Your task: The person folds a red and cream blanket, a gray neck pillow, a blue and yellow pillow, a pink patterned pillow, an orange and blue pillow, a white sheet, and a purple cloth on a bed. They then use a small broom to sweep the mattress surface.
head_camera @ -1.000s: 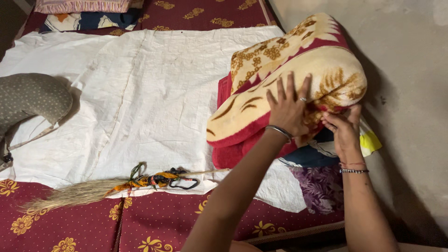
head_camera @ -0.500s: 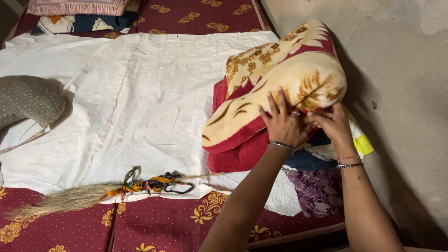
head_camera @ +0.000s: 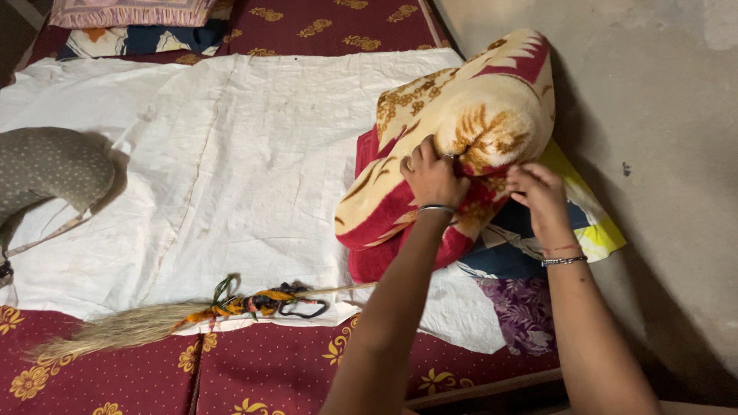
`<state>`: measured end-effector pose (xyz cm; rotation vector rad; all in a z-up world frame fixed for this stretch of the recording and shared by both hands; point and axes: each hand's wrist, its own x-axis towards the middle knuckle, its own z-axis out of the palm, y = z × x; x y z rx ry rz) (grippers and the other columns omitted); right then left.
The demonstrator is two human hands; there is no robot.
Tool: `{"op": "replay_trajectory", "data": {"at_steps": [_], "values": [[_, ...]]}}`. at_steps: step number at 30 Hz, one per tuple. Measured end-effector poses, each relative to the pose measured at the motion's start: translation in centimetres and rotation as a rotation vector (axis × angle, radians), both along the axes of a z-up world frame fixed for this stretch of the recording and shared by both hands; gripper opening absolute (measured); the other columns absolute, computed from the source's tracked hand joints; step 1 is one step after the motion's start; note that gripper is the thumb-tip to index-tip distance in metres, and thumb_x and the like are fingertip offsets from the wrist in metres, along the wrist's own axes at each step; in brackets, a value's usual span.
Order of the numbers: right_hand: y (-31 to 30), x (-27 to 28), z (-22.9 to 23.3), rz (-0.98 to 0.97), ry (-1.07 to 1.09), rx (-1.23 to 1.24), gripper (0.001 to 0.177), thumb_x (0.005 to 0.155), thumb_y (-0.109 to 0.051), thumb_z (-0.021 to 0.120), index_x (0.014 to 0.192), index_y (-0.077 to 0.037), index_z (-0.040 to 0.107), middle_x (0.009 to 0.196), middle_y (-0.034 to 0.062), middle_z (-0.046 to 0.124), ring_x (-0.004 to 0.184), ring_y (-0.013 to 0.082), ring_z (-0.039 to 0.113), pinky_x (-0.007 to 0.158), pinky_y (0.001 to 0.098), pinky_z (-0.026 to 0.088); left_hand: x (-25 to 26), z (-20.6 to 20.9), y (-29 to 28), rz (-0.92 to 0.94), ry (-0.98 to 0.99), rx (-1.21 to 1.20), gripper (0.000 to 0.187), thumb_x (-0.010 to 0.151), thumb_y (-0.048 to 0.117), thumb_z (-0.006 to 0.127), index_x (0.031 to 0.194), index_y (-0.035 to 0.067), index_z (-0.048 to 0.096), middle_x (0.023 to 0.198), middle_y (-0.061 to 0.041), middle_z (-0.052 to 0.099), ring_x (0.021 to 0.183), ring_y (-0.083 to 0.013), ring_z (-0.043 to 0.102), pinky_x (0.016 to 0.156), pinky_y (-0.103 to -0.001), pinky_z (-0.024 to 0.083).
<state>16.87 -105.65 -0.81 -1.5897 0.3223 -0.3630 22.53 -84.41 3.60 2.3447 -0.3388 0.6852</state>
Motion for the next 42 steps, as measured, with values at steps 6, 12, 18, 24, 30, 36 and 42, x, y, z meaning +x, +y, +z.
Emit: {"op": "replay_trajectory", "data": {"at_steps": [6, 12, 18, 24, 30, 36, 42], "values": [[-3.3, 0.4, -1.7, -0.093, 0.276, 0.406, 0.070, 0.099, -0.060, 0.049, 0.142, -0.004, 0.047, 0.144, 0.0236, 0.053, 0.136, 0.0354, 0.050, 0.110, 0.0572, 0.041, -1.9, -4.9, 9.8, -0.179, -0.090, -0.230, 0.048, 0.060, 0.017, 0.073, 0.108, 0.010, 0.081, 0.129, -0.026, 0.056, 0.116, -0.0431, 0.056, 0.102, -0.049, 0.049], [-3.8, 4.2, -0.7, -0.099, 0.332, 0.583, 0.085, 0.098, -0.069, 0.038, 0.158, -0.010, 0.025, 0.154, 0.0348, 0.031, 0.144, 0.0473, 0.036, 0.115, 0.0677, 0.030, -5.0, -7.9, 20.9, -0.137, 0.177, -0.382, 0.027, 0.059, 0.006, 0.078, 0.085, -0.002, 0.073, 0.139, -0.016, 0.057, 0.092, -0.0313, 0.073, 0.080, -0.036, 0.062], [-3.8, 11.5, 6.6, -0.103, 0.237, -0.005, 0.073, 0.096, -0.062, 0.060, 0.148, -0.012, 0.047, 0.150, 0.0243, 0.052, 0.131, 0.0338, 0.056, 0.100, 0.0517, 0.050, -9.1, -9.3, 25.2, -0.150, -0.028, -0.435, 0.034, 0.066, -0.002, 0.078, 0.100, 0.000, 0.077, 0.125, -0.016, 0.059, 0.108, -0.0319, 0.068, 0.085, -0.034, 0.059], [-1.1, 17.3, 11.8, -0.112, 0.133, -0.509, 0.061, 0.094, -0.048, 0.077, 0.139, -0.013, 0.053, 0.130, 0.0096, 0.060, 0.108, 0.0218, 0.060, 0.085, 0.0390, 0.053, -12.0, -10.5, 27.3, -0.203, 0.208, -0.766, 0.030, 0.076, 0.001, 0.073, 0.105, -0.006, 0.071, 0.126, -0.010, 0.053, 0.107, -0.0249, 0.070, 0.086, -0.033, 0.062], [2.9, 23.9, 14.3, -0.007, -0.040, -0.802, 0.070, 0.100, -0.054, 0.078, 0.146, -0.010, 0.049, 0.139, 0.0208, 0.061, 0.126, 0.0342, 0.059, 0.106, 0.0432, 0.046, -13.3, -12.0, 28.7, -0.115, 0.169, -0.705, 0.064, 0.074, 0.008, 0.083, 0.129, -0.004, 0.051, 0.114, -0.013, 0.072, 0.103, -0.0210, 0.071, 0.088, -0.032, 0.058], [4.9, 26.5, 17.1, 0.221, 0.035, -1.027, 0.095, 0.094, -0.056, 0.076, 0.161, -0.006, 0.032, 0.144, 0.0315, 0.055, 0.134, 0.0434, 0.053, 0.111, 0.0500, 0.043, -11.7, -17.6, 31.4, -0.055, 0.143, -0.680, 0.065, 0.073, 0.010, 0.084, 0.129, -0.004, 0.055, 0.121, -0.015, 0.070, 0.109, -0.0237, 0.068, 0.094, -0.036, 0.055], [9.8, 26.4, 16.9, 0.388, 0.138, -1.041, 0.102, 0.086, -0.063, 0.076, 0.157, -0.002, 0.035, 0.150, 0.0288, 0.046, 0.139, 0.0431, 0.043, 0.108, 0.0581, 0.036, -11.2, -26.4, 36.5, -0.016, 0.326, -0.611, 0.064, 0.074, 0.017, 0.088, 0.128, -0.001, 0.060, 0.123, -0.013, 0.072, 0.110, -0.0247, 0.070, 0.095, -0.038, 0.058]]}}
